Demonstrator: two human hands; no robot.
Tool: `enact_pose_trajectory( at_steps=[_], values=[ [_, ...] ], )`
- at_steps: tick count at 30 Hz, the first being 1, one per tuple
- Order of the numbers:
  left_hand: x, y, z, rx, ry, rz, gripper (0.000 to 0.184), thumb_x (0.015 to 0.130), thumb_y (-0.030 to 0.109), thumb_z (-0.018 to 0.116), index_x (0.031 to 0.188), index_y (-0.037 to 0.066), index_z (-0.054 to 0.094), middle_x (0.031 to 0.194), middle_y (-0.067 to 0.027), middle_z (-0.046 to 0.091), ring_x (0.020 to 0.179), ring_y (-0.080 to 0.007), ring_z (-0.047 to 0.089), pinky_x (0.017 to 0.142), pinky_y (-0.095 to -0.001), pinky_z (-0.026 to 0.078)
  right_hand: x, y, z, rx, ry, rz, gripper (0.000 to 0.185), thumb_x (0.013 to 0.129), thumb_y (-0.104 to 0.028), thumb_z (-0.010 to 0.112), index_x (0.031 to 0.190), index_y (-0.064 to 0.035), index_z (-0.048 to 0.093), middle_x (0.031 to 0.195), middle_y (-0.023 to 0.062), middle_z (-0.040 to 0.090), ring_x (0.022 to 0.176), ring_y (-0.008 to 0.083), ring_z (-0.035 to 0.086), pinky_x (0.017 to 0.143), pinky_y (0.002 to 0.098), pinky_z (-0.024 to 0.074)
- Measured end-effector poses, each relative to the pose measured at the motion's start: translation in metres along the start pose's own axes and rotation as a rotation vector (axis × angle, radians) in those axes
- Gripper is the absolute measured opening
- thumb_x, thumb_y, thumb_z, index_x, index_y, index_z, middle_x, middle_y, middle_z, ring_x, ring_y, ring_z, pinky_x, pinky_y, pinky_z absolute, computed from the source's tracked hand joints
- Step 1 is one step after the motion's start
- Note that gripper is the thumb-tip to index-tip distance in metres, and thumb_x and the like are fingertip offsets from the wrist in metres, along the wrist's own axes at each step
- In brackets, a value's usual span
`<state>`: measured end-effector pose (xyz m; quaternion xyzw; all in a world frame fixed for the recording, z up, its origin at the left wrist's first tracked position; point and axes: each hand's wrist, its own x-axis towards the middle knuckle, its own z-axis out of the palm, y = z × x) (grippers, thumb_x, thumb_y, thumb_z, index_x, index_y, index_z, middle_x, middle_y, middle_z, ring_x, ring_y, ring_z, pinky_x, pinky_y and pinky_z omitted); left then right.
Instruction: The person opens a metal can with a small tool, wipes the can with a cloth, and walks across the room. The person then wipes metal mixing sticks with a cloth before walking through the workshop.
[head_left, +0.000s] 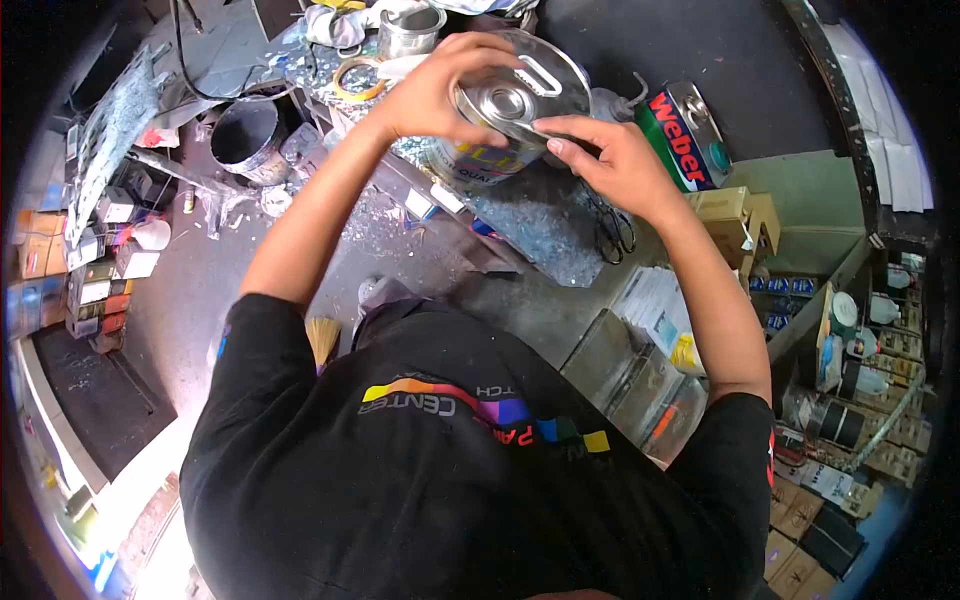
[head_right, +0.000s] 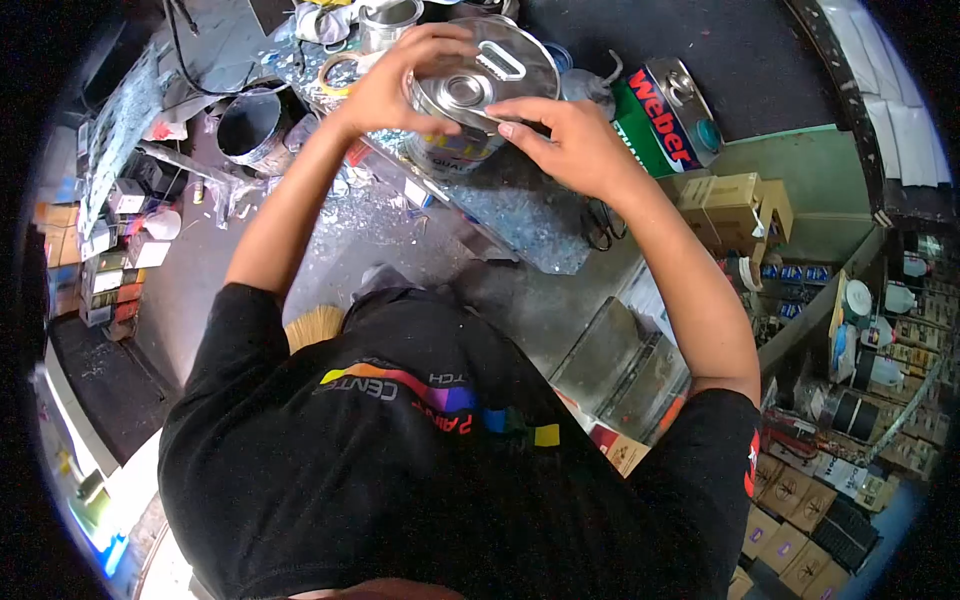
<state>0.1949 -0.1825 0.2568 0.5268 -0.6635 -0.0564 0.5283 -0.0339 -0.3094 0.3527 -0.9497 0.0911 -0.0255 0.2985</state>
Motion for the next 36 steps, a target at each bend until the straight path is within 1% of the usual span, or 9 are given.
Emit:
enact_pose_trajectory(
  at_steps=[2, 3, 6, 13, 22, 28, 31, 34, 36],
  values=[
    [-0.013, 0.016, 0.020, 0.183, 0.261, 0.005, 0.080, 0.058, 0.029, 0.094, 0.126, 0.004, 0.060, 0.137, -0.0121, 0.046, 0.125, -0.0287, 0.052, 0.103, -0.0388, 0.048, 0.005, 0.003, 0.004, -0.024, 0.040, -0.019, 0.025, 0.095, -0.024, 0.064, 0.117, -0.0129, 0.071, 0.107, 0.0090, 0.073, 0.089, 0.0202, 0.071, 0.073, 0.0334, 0.0537],
    [-0.018, 0.018, 0.032, 0.122, 0.342, -0.056, 0.079, 0.056, 0.035, 0.095, 0.119, 0.002, 0.060, 0.142, -0.0170, 0.041, 0.126, -0.0336, 0.051, 0.102, -0.0409, 0.049, 0.005, 0.003, 0.006, -0.025, 0.058, -0.025, 0.025, 0.095, -0.024, 0.064, 0.117, -0.0127, 0.071, 0.107, 0.0085, 0.074, 0.089, 0.0197, 0.071, 0.072, 0.0332, 0.0537],
    [-0.017, 0.016, 0.053, 0.136, 0.542, -0.111, 0.076, 0.056, 0.041, 0.095, 0.110, 0.001, 0.060, 0.138, -0.0232, 0.041, 0.122, -0.0350, 0.053, 0.094, -0.0406, 0.053, 0.006, -0.003, 0.010, -0.007, 0.075, 0.015, 0.025, 0.095, -0.024, 0.064, 0.117, -0.0123, 0.071, 0.108, 0.0079, 0.074, 0.091, 0.0188, 0.071, 0.073, 0.0320, 0.0534],
    [-0.017, 0.017, 0.053, 0.040, 0.541, -0.162, 0.067, 0.059, 0.032, 0.093, 0.107, 0.002, 0.058, 0.142, -0.0225, 0.041, 0.127, -0.0353, 0.050, 0.099, -0.0401, 0.050, 0.016, 0.001, -0.003, -0.014, -0.024, 0.052, 0.025, 0.095, -0.021, 0.064, 0.117, -0.0090, 0.070, 0.108, 0.0080, 0.074, 0.093, 0.0162, 0.070, 0.081, 0.0289, 0.0524],
    [-0.017, 0.019, 0.050, 0.116, 0.522, -0.183, 0.063, 0.059, 0.031, 0.092, 0.102, 0.002, 0.058, 0.143, -0.0234, 0.041, 0.133, -0.0379, 0.043, 0.103, -0.0428, 0.044, 0.029, -0.007, -0.019, 0.165, -0.190, 0.152, 0.024, 0.097, -0.013, 0.061, 0.116, -0.0013, 0.069, 0.104, 0.0070, 0.073, 0.097, 0.0106, 0.066, 0.087, 0.0278, 0.0509],
    [-0.017, 0.018, 0.052, 0.115, 0.536, -0.172, 0.063, 0.059, 0.033, 0.090, 0.101, 0.002, 0.056, 0.139, -0.0243, 0.042, 0.127, -0.0408, 0.045, 0.103, -0.0465, 0.041, 0.041, -0.007, -0.025, 0.131, -0.260, 0.148, 0.021, 0.095, -0.011, 0.061, 0.112, -0.0028, 0.070, 0.095, 0.0095, 0.073, 0.080, 0.0104, 0.066, 0.073, 0.0278, 0.0517],
    [-0.017, 0.021, 0.058, 0.064, 0.558, -0.204, 0.065, 0.058, 0.036, 0.089, 0.100, 0.001, 0.054, 0.137, -0.0247, 0.043, 0.123, -0.0421, 0.046, 0.101, -0.0485, 0.040, 0.048, -0.042, -0.027, -0.205, -0.288, 0.284, 0.021, 0.093, -0.010, 0.062, 0.111, -0.0063, 0.070, 0.088, 0.0154, 0.072, 0.067, 0.0153, 0.067, 0.064, 0.0304, 0.0509],
    [-0.016, 0.022, 0.056, 0.069, 0.570, -0.193, 0.067, 0.057, 0.038, 0.088, 0.101, -0.001, 0.054, 0.136, -0.0251, 0.043, 0.121, -0.0423, 0.046, 0.101, -0.0485, 0.039, 0.024, -0.049, 0.003, -0.143, -0.014, 0.350, 0.023, 0.090, -0.008, 0.062, 0.111, -0.0097, 0.071, 0.086, 0.0202, 0.070, 0.061, 0.0214, 0.066, 0.061, 0.0320, 0.0506],
    [-0.019, 0.024, 0.055, 0.085, 0.563, -0.185, 0.069, 0.057, 0.039, 0.088, 0.102, -0.001, 0.054, 0.135, -0.0254, 0.043, 0.121, -0.0425, 0.045, 0.101, -0.0486, 0.038, 0.007, -0.036, 0.030, -0.129, 0.161, 0.240, 0.022, 0.089, -0.005, 0.063, 0.110, -0.0077, 0.069, 0.094, 0.0214, 0.070, 0.072, 0.0315, 0.070, 0.065, 0.0366, 0.0530]
  ],
)
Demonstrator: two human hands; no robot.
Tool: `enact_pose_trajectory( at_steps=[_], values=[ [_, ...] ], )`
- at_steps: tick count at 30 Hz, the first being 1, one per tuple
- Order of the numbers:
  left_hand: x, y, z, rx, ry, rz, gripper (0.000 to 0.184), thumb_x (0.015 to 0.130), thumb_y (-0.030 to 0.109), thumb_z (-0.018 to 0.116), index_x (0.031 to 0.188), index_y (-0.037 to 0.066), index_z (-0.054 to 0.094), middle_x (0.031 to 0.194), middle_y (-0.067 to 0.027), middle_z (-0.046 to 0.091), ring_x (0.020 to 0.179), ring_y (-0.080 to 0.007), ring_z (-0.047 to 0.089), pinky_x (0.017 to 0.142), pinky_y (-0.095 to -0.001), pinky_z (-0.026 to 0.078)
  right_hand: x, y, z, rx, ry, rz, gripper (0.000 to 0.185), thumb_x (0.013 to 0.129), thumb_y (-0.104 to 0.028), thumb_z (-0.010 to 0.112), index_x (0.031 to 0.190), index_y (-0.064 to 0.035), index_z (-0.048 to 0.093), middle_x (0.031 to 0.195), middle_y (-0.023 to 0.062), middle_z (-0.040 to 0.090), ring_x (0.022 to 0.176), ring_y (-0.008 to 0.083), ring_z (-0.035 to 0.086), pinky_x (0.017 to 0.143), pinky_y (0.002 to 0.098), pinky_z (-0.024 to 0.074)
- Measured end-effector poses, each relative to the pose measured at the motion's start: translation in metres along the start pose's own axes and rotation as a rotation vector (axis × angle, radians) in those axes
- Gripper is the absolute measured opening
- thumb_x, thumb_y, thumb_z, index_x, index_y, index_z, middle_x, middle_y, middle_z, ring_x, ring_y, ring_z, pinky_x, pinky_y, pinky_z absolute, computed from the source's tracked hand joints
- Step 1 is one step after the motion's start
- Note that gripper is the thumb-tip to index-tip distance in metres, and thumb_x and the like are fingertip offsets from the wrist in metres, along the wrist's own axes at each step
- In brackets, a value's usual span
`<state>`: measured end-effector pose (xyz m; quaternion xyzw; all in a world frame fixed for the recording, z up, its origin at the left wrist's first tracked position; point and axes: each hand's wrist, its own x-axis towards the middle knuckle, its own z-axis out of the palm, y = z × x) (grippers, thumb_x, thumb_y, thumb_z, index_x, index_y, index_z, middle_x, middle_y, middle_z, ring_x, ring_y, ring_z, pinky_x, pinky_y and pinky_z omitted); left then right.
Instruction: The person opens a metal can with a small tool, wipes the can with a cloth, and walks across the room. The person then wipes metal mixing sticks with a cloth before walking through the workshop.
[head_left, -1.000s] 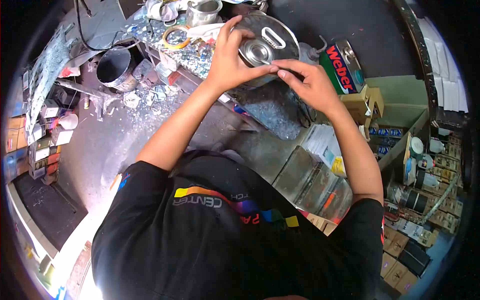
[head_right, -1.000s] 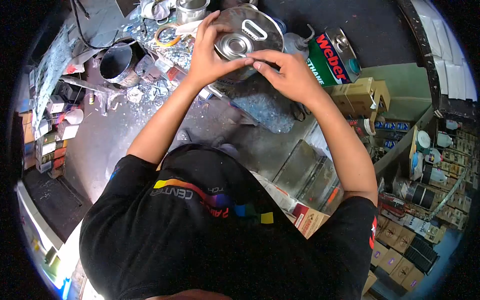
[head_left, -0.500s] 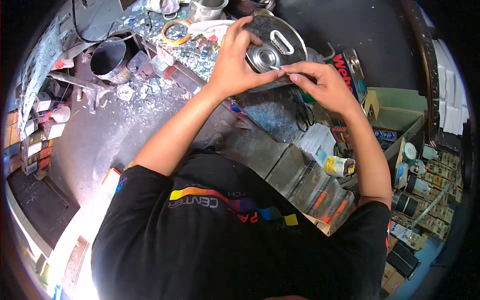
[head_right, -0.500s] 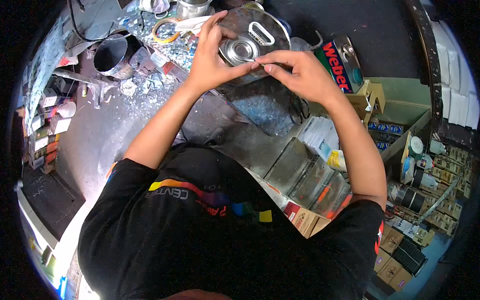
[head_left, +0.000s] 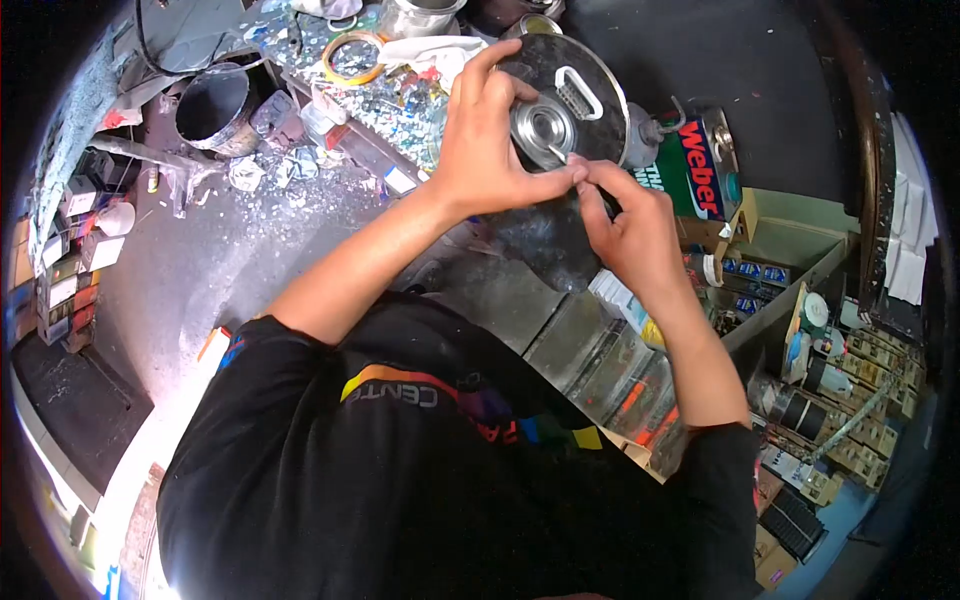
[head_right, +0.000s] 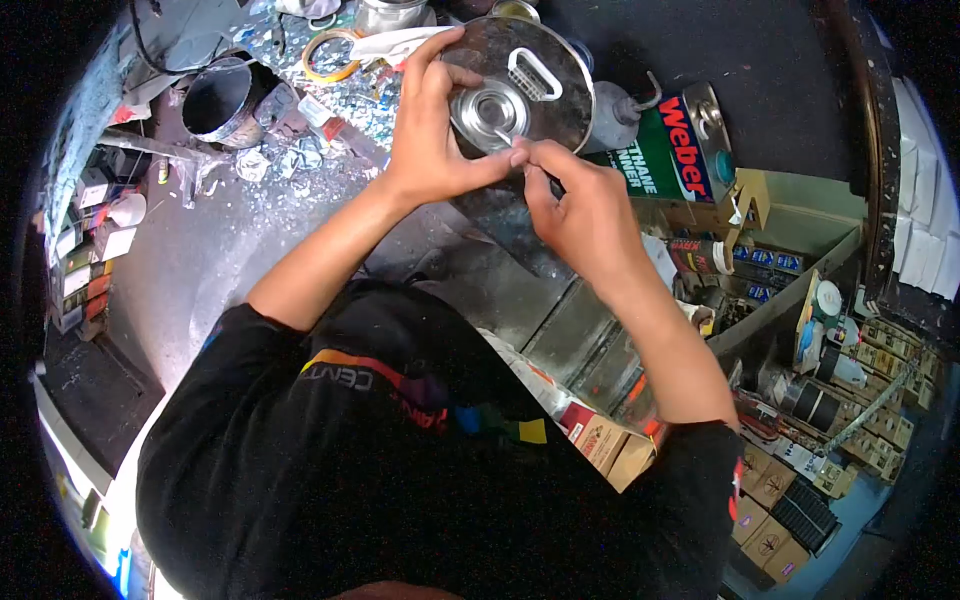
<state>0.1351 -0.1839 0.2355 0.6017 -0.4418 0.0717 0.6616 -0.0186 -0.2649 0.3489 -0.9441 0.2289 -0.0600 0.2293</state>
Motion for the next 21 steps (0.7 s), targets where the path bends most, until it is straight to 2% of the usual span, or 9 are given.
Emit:
enact_pose_trajectory(
  at_steps=[3, 6, 10, 14, 15, 16, 17, 19, 21],
  values=[
    [0.000, -0.004, 0.002, -0.004, -0.018, -0.002, 0.068, 0.060, 0.039, 0.087, 0.105, -0.001, 0.054, 0.136, -0.0261, 0.042, 0.122, -0.0427, 0.045, 0.102, -0.0487, 0.038, -0.008, -0.003, 0.013, 0.021, 0.110, -0.048, 0.021, 0.089, -0.004, 0.063, 0.110, -0.0053, 0.067, 0.097, 0.0222, 0.070, 0.087, 0.0400, 0.068, 0.073, 0.0426, 0.0547],
    [0.001, -0.006, 0.001, 0.055, -0.031, 0.038, 0.065, 0.063, 0.037, 0.085, 0.105, -0.001, 0.054, 0.136, -0.0267, 0.042, 0.123, -0.0428, 0.044, 0.102, -0.0486, 0.038, -0.010, 0.006, 0.026, 0.010, 0.267, -0.236, 0.023, 0.088, -0.004, 0.063, 0.110, -0.0055, 0.068, 0.095, 0.0214, 0.070, 0.085, 0.0405, 0.068, 0.071, 0.0435, 0.0550],
    [0.001, -0.009, -0.001, 0.074, -0.049, 0.084, 0.059, 0.067, 0.033, 0.083, 0.106, -0.001, 0.054, 0.137, -0.0267, 0.041, 0.125, -0.0429, 0.044, 0.104, -0.0487, 0.037, -0.019, 0.004, 0.042, -0.088, 0.327, -0.152, 0.023, 0.089, -0.004, 0.062, 0.110, -0.0050, 0.068, 0.096, 0.0204, 0.071, 0.088, 0.0402, 0.068, 0.073, 0.0440, 0.0559],
    [0.001, -0.010, -0.004, 0.074, -0.070, 0.084, 0.056, 0.067, 0.029, 0.081, 0.106, 0.000, 0.053, 0.137, -0.0261, 0.041, 0.124, -0.0428, 0.045, 0.103, -0.0485, 0.037, -0.009, 0.016, 0.024, 0.147, 0.207, -0.174, 0.024, 0.089, -0.007, 0.064, 0.112, -0.0038, 0.070, 0.102, 0.0191, 0.071, 0.082, 0.0325, 0.072, 0.067, 0.0383, 0.0559],
    [0.003, -0.011, -0.004, 0.080, -0.055, 0.087, 0.056, 0.067, 0.028, 0.081, 0.106, 0.000, 0.053, 0.137, -0.0260, 0.041, 0.123, -0.0427, 0.045, 0.102, -0.0485, 0.037, -0.002, 0.020, 0.016, 0.164, 0.142, -0.171, 0.024, 0.090, -0.010, 0.065, 0.113, -0.0048, 0.071, 0.105, 0.0164, 0.072, 0.070, 0.0247, 0.071, 0.063, 0.0338, 0.0540],
    [0.001, -0.010, -0.003, 0.081, -0.051, 0.083, 0.056, 0.066, 0.028, 0.081, 0.106, 0.000, 0.053, 0.137, -0.0259, 0.041, 0.123, -0.0426, 0.045, 0.102, -0.0485, 0.038, 0.001, 0.016, -0.001, 0.067, -0.045, -0.023, 0.023, 0.094, -0.007, 0.063, 0.115, -0.0012, 0.069, 0.110, 0.0099, 0.073, 0.101, 0.0139, 0.069, 0.089, 0.0267, 0.0510],
    [-0.001, -0.008, -0.002, 0.079, -0.049, 0.079, 0.056, 0.066, 0.027, 0.081, 0.106, 0.000, 0.052, 0.137, -0.0258, 0.041, 0.122, -0.0425, 0.045, 0.101, -0.0485, 0.038, 0.004, 0.018, -0.005, 0.084, -0.075, -0.031, 0.023, 0.094, -0.007, 0.064, 0.115, -0.0012, 0.069, 0.110, 0.0101, 0.073, 0.101, 0.0135, 0.069, 0.088, 0.0262, 0.0509],
    [0.000, -0.007, -0.001, 0.080, -0.045, 0.071, 0.056, 0.065, 0.026, 0.080, 0.106, 0.000, 0.052, 0.137, -0.0256, 0.041, 0.121, -0.0425, 0.046, 0.100, -0.0485, 0.039, 0.005, 0.020, -0.004, 0.111, -0.036, -0.055, 0.023, 0.093, -0.009, 0.064, 0.114, -0.0030, 0.070, 0.109, 0.0110, 0.073, 0.086, 0.0137, 0.066, 0.077, 0.0259, 0.0497],
    [0.000, -0.008, -0.001, 0.088, -0.039, 0.069, 0.057, 0.065, 0.026, 0.080, 0.106, 0.000, 0.051, 0.137, -0.0255, 0.041, 0.120, -0.0426, 0.046, 0.099, -0.0484, 0.039, -0.003, 0.020, 0.013, 0.138, 0.081, -0.085, 0.024, 0.092, -0.012, 0.064, 0.113, -0.0065, 0.071, 0.104, 0.0125, 0.073, 0.056, 0.0149, 0.062, 0.054, 0.0264, 0.0474]
  ],
)
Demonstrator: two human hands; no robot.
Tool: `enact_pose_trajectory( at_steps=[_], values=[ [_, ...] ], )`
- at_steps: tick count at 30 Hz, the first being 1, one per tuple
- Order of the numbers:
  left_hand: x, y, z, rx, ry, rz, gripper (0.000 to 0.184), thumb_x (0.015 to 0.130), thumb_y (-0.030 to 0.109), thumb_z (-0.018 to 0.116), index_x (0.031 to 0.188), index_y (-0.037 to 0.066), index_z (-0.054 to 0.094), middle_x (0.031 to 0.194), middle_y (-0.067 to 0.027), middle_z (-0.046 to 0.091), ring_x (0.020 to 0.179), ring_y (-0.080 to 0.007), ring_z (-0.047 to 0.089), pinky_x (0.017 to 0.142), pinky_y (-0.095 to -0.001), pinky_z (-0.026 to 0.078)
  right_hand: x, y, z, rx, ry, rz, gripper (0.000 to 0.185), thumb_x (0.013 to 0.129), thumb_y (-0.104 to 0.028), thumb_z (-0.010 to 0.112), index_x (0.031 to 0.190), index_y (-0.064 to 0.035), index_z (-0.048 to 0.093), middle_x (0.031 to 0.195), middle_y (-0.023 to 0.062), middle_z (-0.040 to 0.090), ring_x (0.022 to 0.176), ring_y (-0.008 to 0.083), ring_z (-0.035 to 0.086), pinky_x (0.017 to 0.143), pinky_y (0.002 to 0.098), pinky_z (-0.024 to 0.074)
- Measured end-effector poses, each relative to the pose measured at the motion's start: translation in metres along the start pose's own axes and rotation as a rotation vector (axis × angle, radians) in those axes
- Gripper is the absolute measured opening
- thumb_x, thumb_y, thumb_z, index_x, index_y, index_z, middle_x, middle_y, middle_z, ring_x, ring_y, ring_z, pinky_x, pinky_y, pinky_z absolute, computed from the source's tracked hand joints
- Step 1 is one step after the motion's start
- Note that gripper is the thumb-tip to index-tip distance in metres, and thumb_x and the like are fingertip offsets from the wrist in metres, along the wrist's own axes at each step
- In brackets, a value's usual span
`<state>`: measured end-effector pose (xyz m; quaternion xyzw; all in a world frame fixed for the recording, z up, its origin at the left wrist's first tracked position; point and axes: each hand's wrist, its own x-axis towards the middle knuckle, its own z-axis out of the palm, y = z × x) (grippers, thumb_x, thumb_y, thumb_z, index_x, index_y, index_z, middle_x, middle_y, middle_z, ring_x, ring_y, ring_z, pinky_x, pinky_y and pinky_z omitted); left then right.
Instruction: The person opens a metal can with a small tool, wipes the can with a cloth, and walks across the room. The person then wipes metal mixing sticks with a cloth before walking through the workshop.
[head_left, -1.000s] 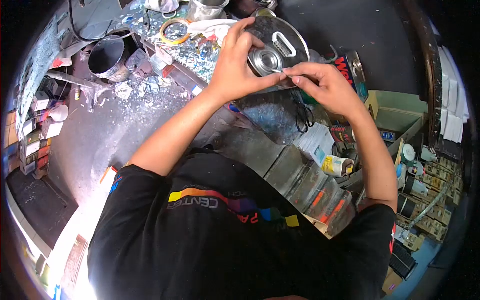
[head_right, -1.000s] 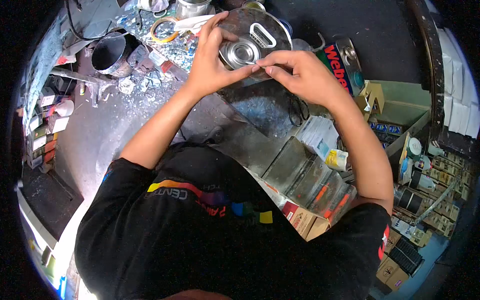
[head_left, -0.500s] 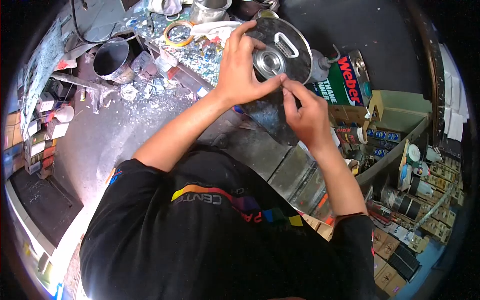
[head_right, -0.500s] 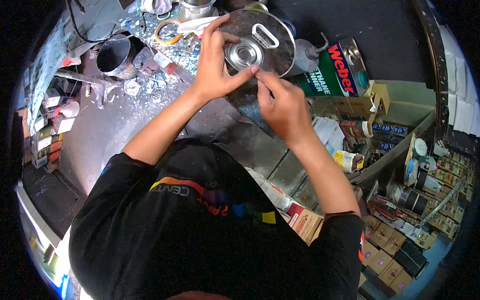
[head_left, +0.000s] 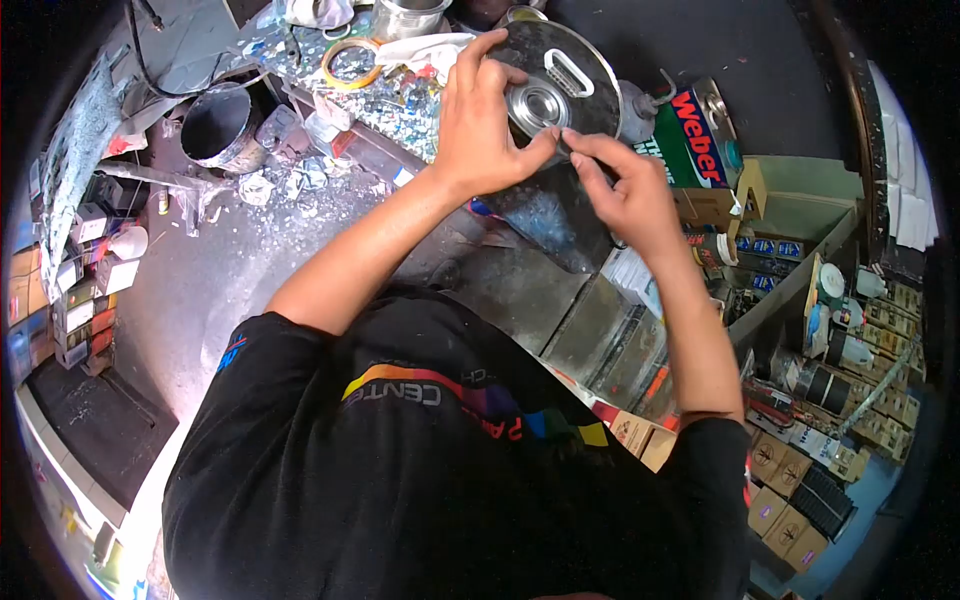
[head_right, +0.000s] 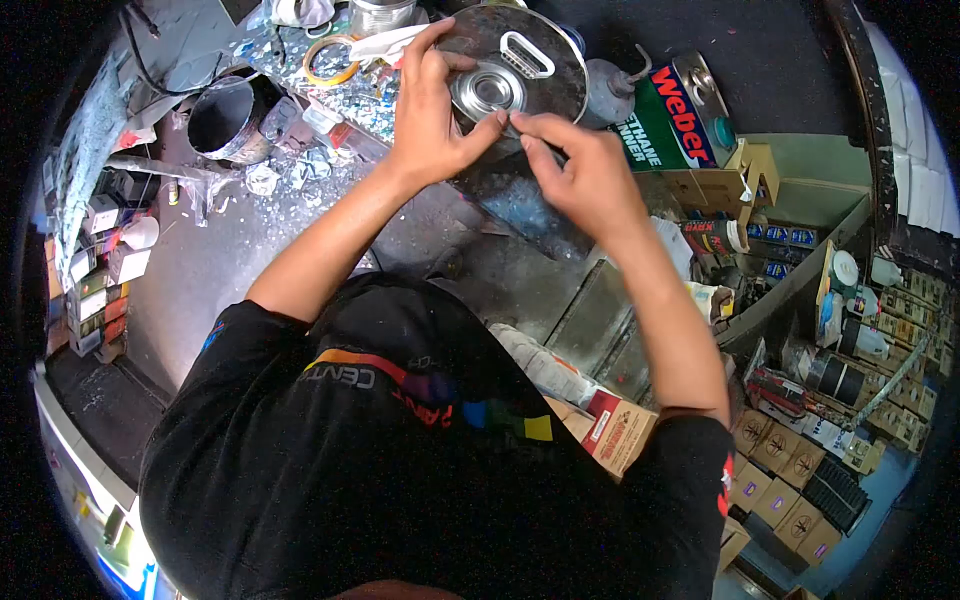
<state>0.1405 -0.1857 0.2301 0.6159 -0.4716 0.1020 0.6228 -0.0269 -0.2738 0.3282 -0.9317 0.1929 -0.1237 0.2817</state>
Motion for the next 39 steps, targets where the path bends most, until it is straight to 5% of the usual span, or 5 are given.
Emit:
enact_pose_trajectory(
  at_steps=[9, 19, 24, 34, 39],
  values=[
    [0.001, 0.001, -0.009, 0.033, -0.045, 0.052, 0.062, 0.065, 0.032, 0.082, 0.108, -0.001, 0.052, 0.136, -0.0264, 0.042, 0.119, -0.0436, 0.046, 0.099, -0.0482, 0.040, -0.025, -0.018, 0.042, -0.443, 0.344, -0.102, 0.024, 0.088, -0.012, 0.068, 0.112, -0.0123, 0.071, 0.074, 0.0143, 0.064, 0.065, 0.0368, 0.064, 0.055, 0.0431, 0.0503],
    [0.000, -0.003, -0.006, -0.003, -0.037, 0.032, 0.055, 0.070, 0.028, 0.079, 0.108, -0.001, 0.054, 0.136, -0.0260, 0.043, 0.124, -0.0427, 0.045, 0.102, -0.0484, 0.040, -0.002, 0.000, 0.008, -0.009, 0.048, -0.025, 0.024, 0.092, -0.014, 0.065, 0.114, -0.0056, 0.071, 0.105, 0.0116, 0.074, 0.073, 0.0148, 0.070, 0.056, 0.0277, 0.0504],
    [0.001, -0.006, -0.003, 0.002, -0.005, 0.066, 0.053, 0.067, 0.027, 0.079, 0.105, 0.000, 0.053, 0.134, -0.0246, 0.044, 0.117, -0.0421, 0.047, 0.098, -0.0475, 0.040, -0.011, -0.004, 0.037, -0.108, 0.344, -0.200, 0.020, 0.088, -0.007, 0.067, 0.108, -0.0057, 0.072, 0.092, 0.0166, 0.072, 0.076, 0.0302, 0.071, 0.059, 0.0386, 0.0527],
    [0.002, -0.008, -0.007, 0.029, -0.045, 0.123, 0.053, 0.072, 0.030, 0.078, 0.107, -0.001, 0.054, 0.132, -0.0266, 0.045, 0.115, -0.0426, 0.050, 0.096, -0.0481, 0.042, -0.030, -0.030, 0.052, -0.532, 0.368, 0.025, 0.026, 0.088, -0.012, 0.069, 0.114, -0.0114, 0.071, 0.088, 0.0137, 0.070, 0.072, 0.0310, 0.067, 0.062, 0.0374, 0.0534],
    [0.001, -0.014, -0.007, 0.010, -0.064, 0.127, 0.047, 0.075, 0.031, 0.076, 0.104, 0.000, 0.057, 0.130, -0.0234, 0.048, 0.115, -0.0403, 0.050, 0.097, -0.0467, 0.041, -0.015, -0.028, 0.037, -0.028, 0.307, 0.002, 0.025, 0.092, -0.021, 0.065, 0.114, -0.0106, 0.071, 0.098, 0.0184, 0.071, 0.069, 0.0338, 0.067, 0.070, 0.0398, 0.0546]
  ],
)
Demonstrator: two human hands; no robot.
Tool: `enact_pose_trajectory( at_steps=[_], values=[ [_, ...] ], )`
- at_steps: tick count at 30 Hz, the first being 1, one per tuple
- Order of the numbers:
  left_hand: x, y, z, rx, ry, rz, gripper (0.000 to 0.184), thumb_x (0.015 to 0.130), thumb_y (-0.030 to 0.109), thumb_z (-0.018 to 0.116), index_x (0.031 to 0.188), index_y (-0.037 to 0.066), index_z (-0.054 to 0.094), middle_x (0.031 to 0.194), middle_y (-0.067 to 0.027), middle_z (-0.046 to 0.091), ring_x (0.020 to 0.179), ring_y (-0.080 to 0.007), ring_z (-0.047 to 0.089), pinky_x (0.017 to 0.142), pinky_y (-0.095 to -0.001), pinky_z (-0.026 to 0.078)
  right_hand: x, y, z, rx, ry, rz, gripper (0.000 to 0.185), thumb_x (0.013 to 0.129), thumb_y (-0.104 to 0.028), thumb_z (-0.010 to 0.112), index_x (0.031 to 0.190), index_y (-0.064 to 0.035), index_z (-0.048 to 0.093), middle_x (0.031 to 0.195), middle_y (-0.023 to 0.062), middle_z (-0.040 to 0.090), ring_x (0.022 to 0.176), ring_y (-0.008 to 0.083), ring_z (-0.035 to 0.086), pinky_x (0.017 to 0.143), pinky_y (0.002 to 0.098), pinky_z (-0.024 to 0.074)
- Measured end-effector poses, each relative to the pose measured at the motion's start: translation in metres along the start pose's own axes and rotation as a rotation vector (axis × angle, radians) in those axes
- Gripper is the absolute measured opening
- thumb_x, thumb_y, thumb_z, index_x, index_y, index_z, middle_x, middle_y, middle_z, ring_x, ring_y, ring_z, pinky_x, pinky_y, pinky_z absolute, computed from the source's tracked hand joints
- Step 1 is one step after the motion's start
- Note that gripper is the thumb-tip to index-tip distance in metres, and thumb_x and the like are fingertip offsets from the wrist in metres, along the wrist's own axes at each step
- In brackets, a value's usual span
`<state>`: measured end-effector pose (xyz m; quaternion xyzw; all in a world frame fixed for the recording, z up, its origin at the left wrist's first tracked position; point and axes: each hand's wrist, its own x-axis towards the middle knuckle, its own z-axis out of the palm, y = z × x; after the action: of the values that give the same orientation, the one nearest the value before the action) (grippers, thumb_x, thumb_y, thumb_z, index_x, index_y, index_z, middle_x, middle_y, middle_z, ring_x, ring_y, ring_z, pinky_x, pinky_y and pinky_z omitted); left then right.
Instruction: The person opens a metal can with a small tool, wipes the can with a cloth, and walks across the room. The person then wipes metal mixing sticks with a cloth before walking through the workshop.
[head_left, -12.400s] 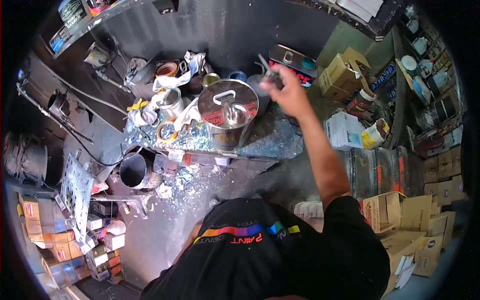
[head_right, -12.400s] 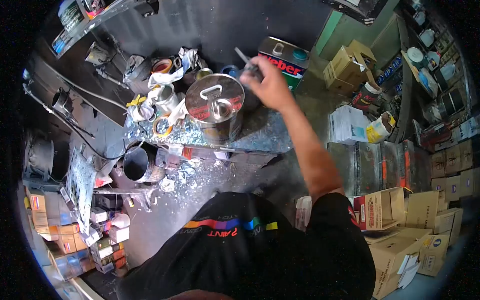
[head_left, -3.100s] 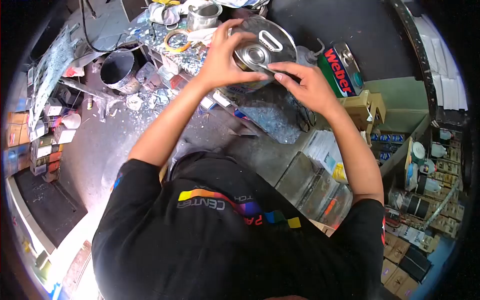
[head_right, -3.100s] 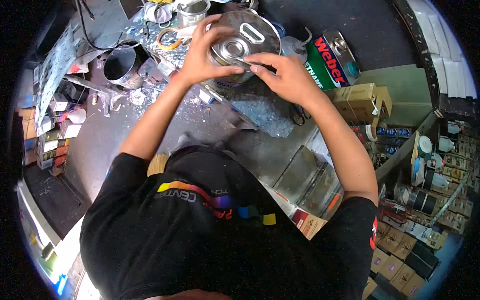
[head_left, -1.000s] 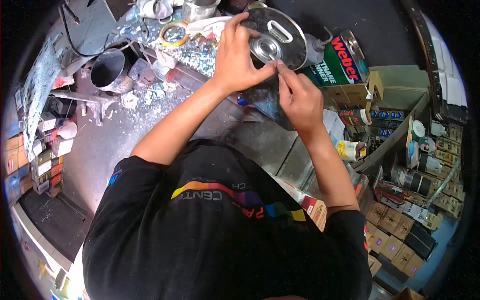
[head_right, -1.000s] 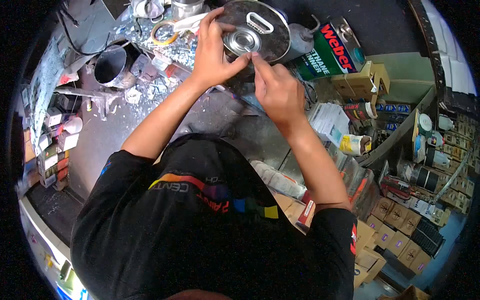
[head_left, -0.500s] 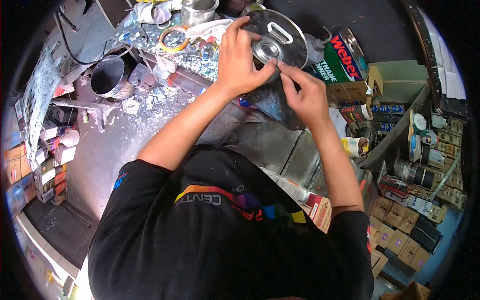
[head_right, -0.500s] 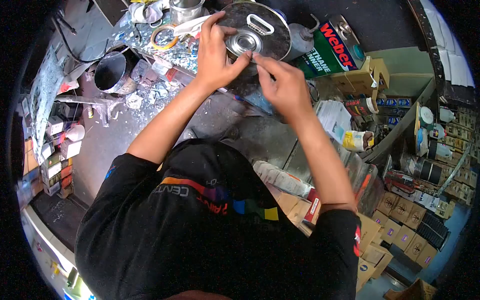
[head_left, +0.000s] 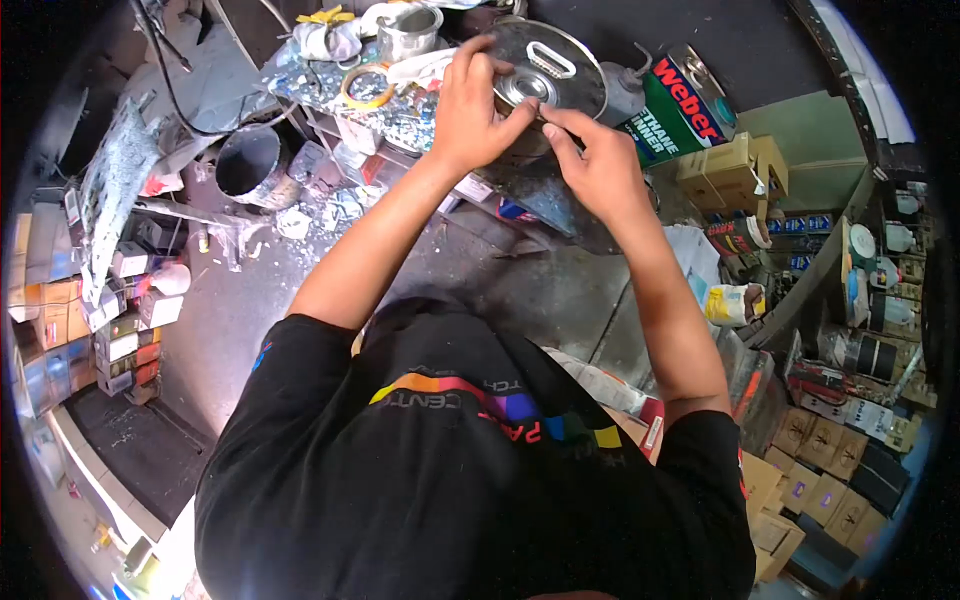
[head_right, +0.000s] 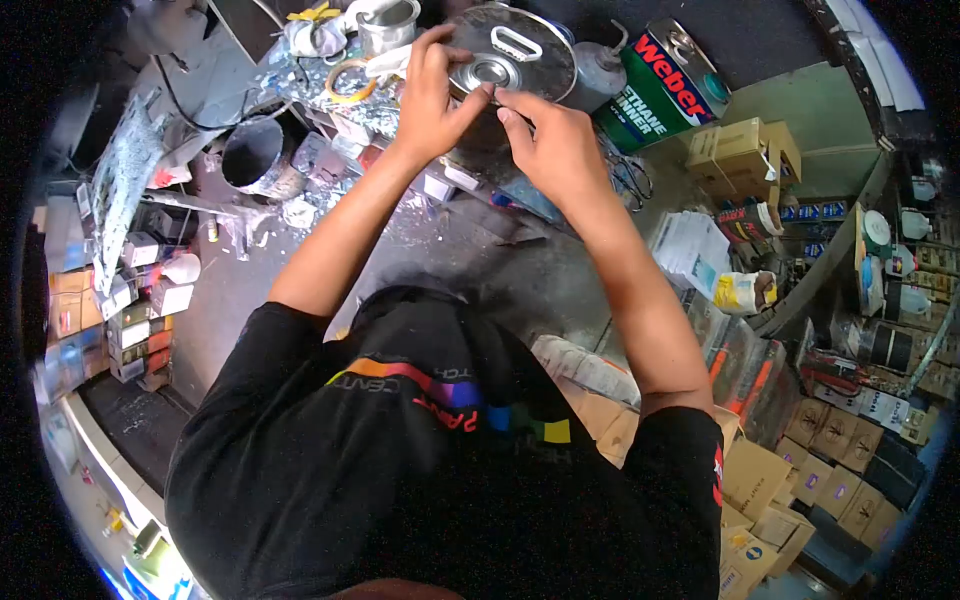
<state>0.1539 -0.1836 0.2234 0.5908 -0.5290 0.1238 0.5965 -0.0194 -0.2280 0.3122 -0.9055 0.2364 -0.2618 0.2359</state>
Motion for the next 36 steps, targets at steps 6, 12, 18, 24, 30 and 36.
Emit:
enact_pose_trajectory(
  at_steps=[6, 12, 18, 24, 30, 36],
  values=[
    [0.003, 0.001, -0.007, -0.015, -0.066, 0.028, 0.042, 0.080, 0.026, 0.074, 0.105, -0.002, 0.055, 0.127, -0.0206, 0.050, 0.111, -0.0386, 0.052, 0.095, -0.0444, 0.043, 0.012, 0.010, -0.014, 0.125, -0.213, 0.181, 0.029, 0.090, -0.022, 0.067, 0.117, -0.0104, 0.070, 0.100, 0.0153, 0.072, 0.061, 0.0230, 0.065, 0.067, 0.0333, 0.0532],
    [0.008, -0.003, -0.013, -0.011, -0.154, 0.039, 0.050, 0.076, 0.031, 0.076, 0.107, -0.002, 0.055, 0.123, -0.0218, 0.049, 0.110, -0.0388, 0.047, 0.094, -0.0459, 0.039, -0.006, -0.017, 0.017, -0.072, 0.103, 0.225, 0.024, 0.089, -0.016, 0.067, 0.112, -0.0118, 0.072, 0.086, 0.0168, 0.071, 0.059, 0.0275, 0.064, 0.060, 0.0365, 0.0526],
    [0.017, -0.005, -0.031, -0.029, -0.280, 0.089, 0.054, 0.080, 0.035, 0.074, 0.113, -0.003, 0.054, 0.126, -0.0236, 0.047, 0.113, -0.0400, 0.045, 0.096, -0.0467, 0.038, -0.019, -0.041, 0.047, -0.490, 0.293, 0.210, 0.022, 0.088, -0.017, 0.067, 0.109, -0.0153, 0.072, 0.075, 0.0151, 0.067, 0.070, 0.0353, 0.067, 0.062, 0.0437, 0.0549],
    [0.018, -0.009, -0.034, -0.074, -0.319, 0.092, 0.049, 0.085, 0.036, 0.070, 0.111, -0.003, 0.054, 0.127, -0.0244, 0.046, 0.114, -0.0413, 0.044, 0.097, -0.0490, 0.037, -0.010, -0.045, 0.036, -0.157, 0.228, 0.369, 0.025, 0.089, -0.020, 0.065, 0.111, -0.0125, 0.073, 0.086, 0.0172, 0.071, 0.066, 0.0327, 0.067, 0.064, 0.0397, 0.0543],
    [0.017, -0.019, -0.026, -0.075, -0.271, 0.111, 0.045, 0.082, 0.034, 0.069, 0.108, -0.001, 0.056, 0.125, -0.0217, 0.049, 0.110, -0.0407, 0.045, 0.093, -0.0503, 0.039, 0.005, -0.049, 0.062, -0.343, 0.293, 0.405, 0.026, 0.090, -0.018, 0.066, 0.114, -0.0095, 0.071, 0.097, 0.0167, 0.072, 0.072, 0.0292, 0.069, 0.064, 0.0338, 0.0528],
    [0.021, -0.020, -0.030, -0.110, -0.278, 0.127, 0.044, 0.085, 0.032, 0.069, 0.109, -0.002, 0.054, 0.123, -0.0245, 0.049, 0.110, -0.0407, 0.045, 0.094, -0.0495, 0.038, -0.004, -0.065, 0.062, -0.158, 0.397, 0.401, 0.025, 0.089, -0.017, 0.067, 0.113, -0.0083, 0.072, 0.100, 0.0200, 0.070, 0.077, 0.0333, 0.070, 0.068, 0.0375, 0.0553]
  ],
)
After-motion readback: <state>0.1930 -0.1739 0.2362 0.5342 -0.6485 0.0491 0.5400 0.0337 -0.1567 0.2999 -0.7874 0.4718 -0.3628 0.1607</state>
